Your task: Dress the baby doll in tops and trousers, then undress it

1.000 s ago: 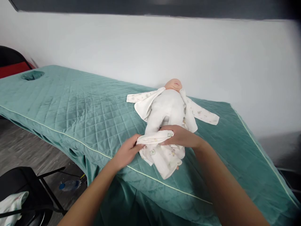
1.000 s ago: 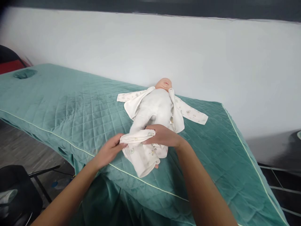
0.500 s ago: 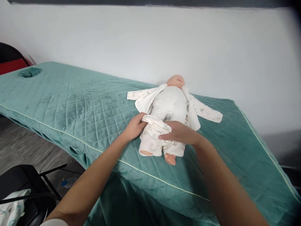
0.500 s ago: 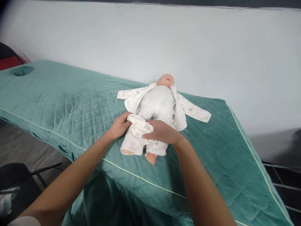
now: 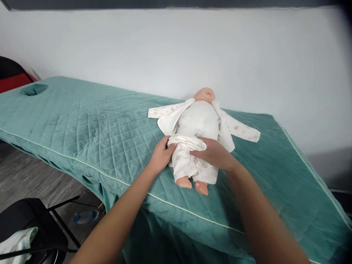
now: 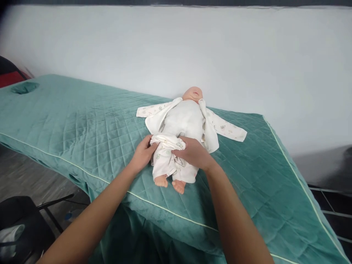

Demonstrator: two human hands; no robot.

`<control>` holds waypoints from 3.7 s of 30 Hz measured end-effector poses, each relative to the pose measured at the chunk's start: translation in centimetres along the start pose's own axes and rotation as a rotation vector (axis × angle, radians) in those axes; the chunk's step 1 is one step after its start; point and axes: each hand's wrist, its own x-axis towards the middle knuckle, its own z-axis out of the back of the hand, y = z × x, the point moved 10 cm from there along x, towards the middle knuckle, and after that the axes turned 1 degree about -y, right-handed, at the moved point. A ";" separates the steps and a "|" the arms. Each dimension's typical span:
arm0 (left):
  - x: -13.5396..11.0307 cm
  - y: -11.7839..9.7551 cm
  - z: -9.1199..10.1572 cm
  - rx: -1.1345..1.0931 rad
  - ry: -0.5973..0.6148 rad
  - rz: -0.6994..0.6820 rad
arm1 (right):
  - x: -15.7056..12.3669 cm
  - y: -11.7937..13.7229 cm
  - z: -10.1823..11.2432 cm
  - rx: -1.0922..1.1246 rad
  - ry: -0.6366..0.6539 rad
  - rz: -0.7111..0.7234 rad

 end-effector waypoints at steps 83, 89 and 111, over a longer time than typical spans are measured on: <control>8.4 -2.4 -3.7 -0.104 0.503 0.048 | -0.5 -0.1 6.6 0.031 -0.441 0.303; 9.1 0.6 -3.5 -0.158 0.425 0.136 | -0.5 -5.1 7.4 0.092 -0.374 0.023; 6.9 1.0 -3.3 -0.040 0.769 0.205 | -1.2 -6.2 5.3 0.133 0.018 0.068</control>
